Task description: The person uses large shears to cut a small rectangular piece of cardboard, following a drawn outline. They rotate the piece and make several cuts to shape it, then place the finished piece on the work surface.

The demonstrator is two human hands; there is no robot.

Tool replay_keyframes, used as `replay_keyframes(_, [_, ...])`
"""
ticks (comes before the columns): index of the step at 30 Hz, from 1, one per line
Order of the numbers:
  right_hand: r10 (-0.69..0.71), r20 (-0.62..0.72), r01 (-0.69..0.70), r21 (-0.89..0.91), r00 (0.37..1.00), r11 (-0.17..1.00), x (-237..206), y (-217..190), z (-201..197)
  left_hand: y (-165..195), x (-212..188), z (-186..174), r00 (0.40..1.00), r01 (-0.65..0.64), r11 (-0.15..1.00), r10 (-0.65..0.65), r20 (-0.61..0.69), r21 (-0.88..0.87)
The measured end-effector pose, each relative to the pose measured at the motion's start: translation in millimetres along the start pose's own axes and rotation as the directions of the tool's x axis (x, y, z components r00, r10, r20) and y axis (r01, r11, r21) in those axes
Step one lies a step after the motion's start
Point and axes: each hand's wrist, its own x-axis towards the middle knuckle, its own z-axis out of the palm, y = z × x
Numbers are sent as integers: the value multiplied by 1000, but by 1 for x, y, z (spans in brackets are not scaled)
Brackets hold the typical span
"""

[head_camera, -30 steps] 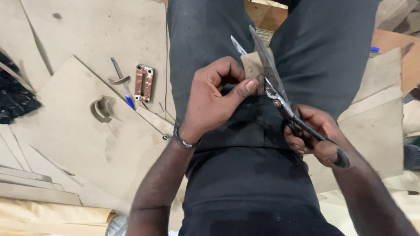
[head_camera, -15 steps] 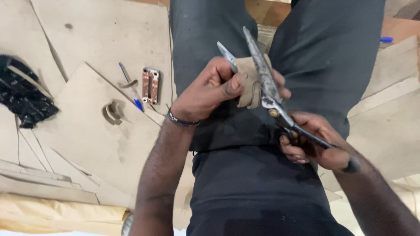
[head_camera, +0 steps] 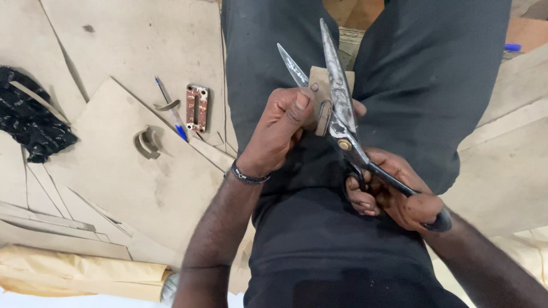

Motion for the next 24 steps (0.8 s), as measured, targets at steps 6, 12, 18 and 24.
replay_keyframes(6, [-160, 124, 163, -10, 979, 987, 1, 4, 4, -8, 7, -2, 998, -21, 990, 28, 52, -138])
replay_keyframes(12, [-76, 73, 78, -26, 994, 997, -1, 8, -13, -2, 10, -8, 991, -83, 994, 91, 99, -77])
replay_keyframes(18, [-69, 121, 87, -156, 990, 984, -8, -2, -27, 5, 11, -15, 985, 25, 999, -19, 171, -32])
replay_keyframes(24, [8, 59, 6, -233, 998, 972, -21, -19, -32, 3, 14, -12, 975, 33, 998, -20, 222, -55])
